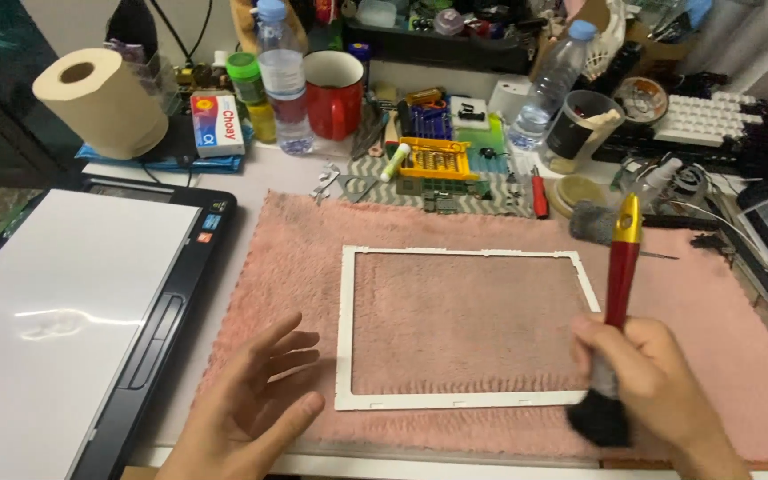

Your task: The person uses a brush to clean the edges of a white rectangular frame placed on a pink towel. They repeatedly brush along the frame's perimeter, occasionally pausing to adjust the frame or pick up a small object.

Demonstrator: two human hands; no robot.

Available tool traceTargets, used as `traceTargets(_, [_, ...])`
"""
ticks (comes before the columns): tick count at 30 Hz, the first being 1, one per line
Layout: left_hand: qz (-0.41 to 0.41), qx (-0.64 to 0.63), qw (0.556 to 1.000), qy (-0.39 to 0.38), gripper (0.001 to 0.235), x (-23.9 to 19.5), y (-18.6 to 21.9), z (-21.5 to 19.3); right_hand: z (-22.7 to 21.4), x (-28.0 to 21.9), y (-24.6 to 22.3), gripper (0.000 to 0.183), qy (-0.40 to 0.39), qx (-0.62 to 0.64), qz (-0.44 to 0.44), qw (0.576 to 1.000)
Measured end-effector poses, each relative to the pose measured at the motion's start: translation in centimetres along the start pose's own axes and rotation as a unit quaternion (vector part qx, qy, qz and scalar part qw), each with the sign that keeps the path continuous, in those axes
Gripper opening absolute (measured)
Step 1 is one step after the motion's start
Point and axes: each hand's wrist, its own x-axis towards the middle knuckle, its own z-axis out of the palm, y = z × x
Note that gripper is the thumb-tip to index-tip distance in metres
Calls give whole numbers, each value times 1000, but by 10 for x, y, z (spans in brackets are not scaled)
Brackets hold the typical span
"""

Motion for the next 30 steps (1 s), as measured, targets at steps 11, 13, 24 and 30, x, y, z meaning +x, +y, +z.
traceTargets(11, [-111, 306, 936, 133, 51, 60, 22, 56, -44, 23, -38, 45, 54, -260, 197, 944])
traceTargets(13, [-115, 364, 914, 139, 46, 69, 18, 58, -37, 27, -47, 48, 57, -346, 216, 911])
traceTargets(24, [-37, 417, 901, 111, 56, 89, 2, 69, -48, 29, 2, 44, -4, -294, 180, 939])
traceTargets(30, [-48, 309, 932, 183, 58, 82, 74, 88, -78, 15, -5, 33, 101, -20, 97, 990])
